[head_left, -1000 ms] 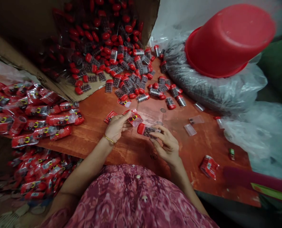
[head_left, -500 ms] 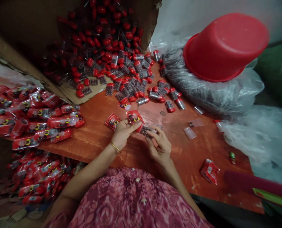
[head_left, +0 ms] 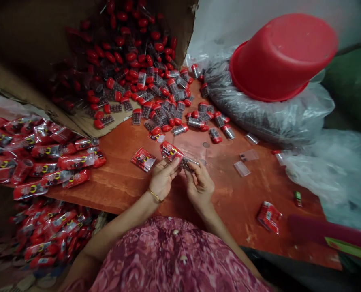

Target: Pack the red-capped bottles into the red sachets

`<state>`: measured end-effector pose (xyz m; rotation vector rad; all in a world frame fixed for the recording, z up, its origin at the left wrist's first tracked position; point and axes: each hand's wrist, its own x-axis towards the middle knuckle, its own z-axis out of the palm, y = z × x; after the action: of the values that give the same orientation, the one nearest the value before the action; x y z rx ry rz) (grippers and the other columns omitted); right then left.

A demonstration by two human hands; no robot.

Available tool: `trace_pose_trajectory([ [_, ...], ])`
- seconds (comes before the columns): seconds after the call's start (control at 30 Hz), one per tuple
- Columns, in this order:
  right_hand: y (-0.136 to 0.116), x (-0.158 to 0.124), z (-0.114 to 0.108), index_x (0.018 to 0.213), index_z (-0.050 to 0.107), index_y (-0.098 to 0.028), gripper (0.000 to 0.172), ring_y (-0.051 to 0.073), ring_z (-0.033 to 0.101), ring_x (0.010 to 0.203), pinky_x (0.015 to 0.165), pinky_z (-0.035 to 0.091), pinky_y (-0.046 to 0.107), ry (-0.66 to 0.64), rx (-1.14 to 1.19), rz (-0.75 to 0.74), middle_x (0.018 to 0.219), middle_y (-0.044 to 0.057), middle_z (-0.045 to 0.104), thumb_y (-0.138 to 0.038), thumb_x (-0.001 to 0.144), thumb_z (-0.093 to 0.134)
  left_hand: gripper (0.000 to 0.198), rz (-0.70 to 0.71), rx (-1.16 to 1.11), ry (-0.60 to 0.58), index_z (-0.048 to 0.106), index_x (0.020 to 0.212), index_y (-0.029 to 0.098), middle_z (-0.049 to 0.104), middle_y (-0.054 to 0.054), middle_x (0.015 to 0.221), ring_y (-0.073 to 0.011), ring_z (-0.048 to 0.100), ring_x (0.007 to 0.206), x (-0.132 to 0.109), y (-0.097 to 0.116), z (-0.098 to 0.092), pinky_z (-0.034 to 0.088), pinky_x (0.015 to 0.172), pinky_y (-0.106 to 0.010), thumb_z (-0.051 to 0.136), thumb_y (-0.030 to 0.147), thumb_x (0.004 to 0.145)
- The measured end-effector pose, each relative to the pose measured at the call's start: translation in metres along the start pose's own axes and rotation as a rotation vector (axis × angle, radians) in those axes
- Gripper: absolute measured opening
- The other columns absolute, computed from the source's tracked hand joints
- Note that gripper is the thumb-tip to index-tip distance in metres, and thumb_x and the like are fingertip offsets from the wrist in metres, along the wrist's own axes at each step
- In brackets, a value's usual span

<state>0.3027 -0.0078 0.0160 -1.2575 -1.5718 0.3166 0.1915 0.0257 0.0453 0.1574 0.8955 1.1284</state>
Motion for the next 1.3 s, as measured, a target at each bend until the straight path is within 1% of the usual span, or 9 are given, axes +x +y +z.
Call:
trace_pose_trajectory([
  [0.13, -0.003, 0.003, -0.002, 0.108, 0.060, -0.020, 0.028, 0.020, 0.061, 0.098, 0.086, 0.050, 0.038, -0.007, 0.035, 0.061, 0.103, 0.009, 0.064, -0.013, 0.082, 0.053, 0.024, -0.004, 0.064, -0.006, 0.064, 0.071, 0.015, 0.069, -0.001, 0.070, -0.0108, 0.063, 0.065, 0.001, 0.007, -0.001, 0.046, 0.071, -0.024, 0.077, 0.032, 0.059],
  [0.23, -0.004, 0.004, -0.002, 0.109, 0.060, -0.021, 0.029, 0.020, 0.060, 0.099, 0.085, 0.050, 0.038, -0.008, -0.010, 0.029, 0.102, 0.009, 0.064, -0.013, 0.082, 0.053, 0.025, 0.065, 0.118, 0.002, 0.063, 0.065, 0.014, 0.068, -0.001, 0.067, -0.0089, 0.061, 0.062, 0.001, 0.006, 0.000, 0.046, 0.070, -0.022, 0.079, 0.031, 0.056],
  [0.33, -0.003, 0.004, -0.001, 0.112, 0.058, -0.021, 0.032, 0.020, 0.060, 0.099, 0.085, 0.051, 0.037, 0.018, -0.054, -0.030, 0.105, 0.009, 0.063, -0.012, 0.082, 0.052, 0.025, 0.113, 0.071, 0.019, 0.064, 0.068, 0.015, 0.069, 0.000, 0.071, -0.0081, 0.061, 0.064, -0.001, 0.002, 0.001, 0.045, 0.070, -0.021, 0.080, 0.029, 0.055],
  [0.47, -0.005, 0.005, -0.001, 0.112, 0.058, -0.022, 0.032, 0.020, 0.060, 0.100, 0.086, 0.050, 0.037, 0.012, -0.040, -0.042, 0.107, 0.009, 0.063, -0.013, 0.082, 0.053, 0.024, 0.030, 0.056, -0.009, 0.063, 0.071, 0.016, 0.069, 0.000, 0.071, -0.0107, 0.063, 0.067, 0.000, 0.005, 0.003, 0.046, 0.070, -0.023, 0.076, 0.034, 0.061],
  [0.67, -0.001, 0.002, -0.001, 0.111, 0.059, -0.020, 0.030, 0.020, 0.061, 0.097, 0.085, 0.051, 0.037, -0.006, 0.030, 0.067, 0.105, 0.009, 0.065, -0.017, 0.081, 0.056, 0.019, -0.043, 0.145, -0.001, 0.063, 0.070, 0.015, 0.069, -0.001, 0.065, -0.0105, 0.063, 0.060, 0.004, 0.020, 0.002, 0.047, 0.066, -0.022, 0.076, 0.026, 0.061],
  [0.83, 0.009, -0.003, -0.006, 0.120, 0.053, -0.019, 0.042, 0.018, 0.063, 0.090, 0.080, 0.052, 0.033, -0.108, 0.064, 0.188, 0.110, 0.010, 0.064, -0.024, 0.080, 0.060, 0.026, -0.047, 0.268, 0.042, 0.062, 0.065, 0.015, 0.066, -0.002, 0.055, -0.0120, 0.061, 0.051, 0.005, 0.032, -0.002, 0.048, 0.058, -0.023, 0.074, 0.038, 0.062],
  [0.93, 0.008, -0.001, -0.009, 0.118, 0.054, -0.018, 0.039, 0.017, 0.063, 0.084, 0.077, 0.052, 0.032, -0.155, 0.047, 0.179, 0.106, 0.009, 0.066, -0.024, 0.080, 0.059, 0.028, -0.010, 0.364, 0.051, 0.062, 0.063, 0.014, 0.067, -0.003, 0.058, -0.0131, 0.063, 0.053, 0.005, 0.035, -0.003, 0.048, 0.058, -0.023, 0.075, 0.038, 0.061],
  [1.07, 0.005, 0.004, -0.012, 0.114, 0.055, -0.017, 0.036, 0.018, 0.063, 0.087, 0.078, 0.052, 0.033, -0.191, 0.009, 0.133, 0.103, 0.009, 0.067, -0.024, 0.079, 0.059, 0.026, 0.029, 0.398, 0.054, 0.061, 0.063, 0.014, 0.068, -0.003, 0.060, -0.0134, 0.063, 0.054, 0.006, 0.034, -0.004, 0.050, 0.061, -0.025, 0.077, 0.033, 0.059],
  [1.3, 0.006, 0.004, -0.014, 0.117, 0.054, -0.020, 0.038, 0.019, 0.062, 0.085, 0.076, 0.053, 0.034, -0.197, -0.057, 0.021, 0.103, 0.009, 0.065, -0.021, 0.079, 0.059, 0.027, -0.035, 0.383, 0.024, 0.062, 0.066, 0.013, 0.069, -0.005, 0.063, -0.0149, 0.065, 0.055, 0.008, 0.032, -0.014, 0.052, 0.059, -0.026, 0.076, 0.035, 0.059],
])
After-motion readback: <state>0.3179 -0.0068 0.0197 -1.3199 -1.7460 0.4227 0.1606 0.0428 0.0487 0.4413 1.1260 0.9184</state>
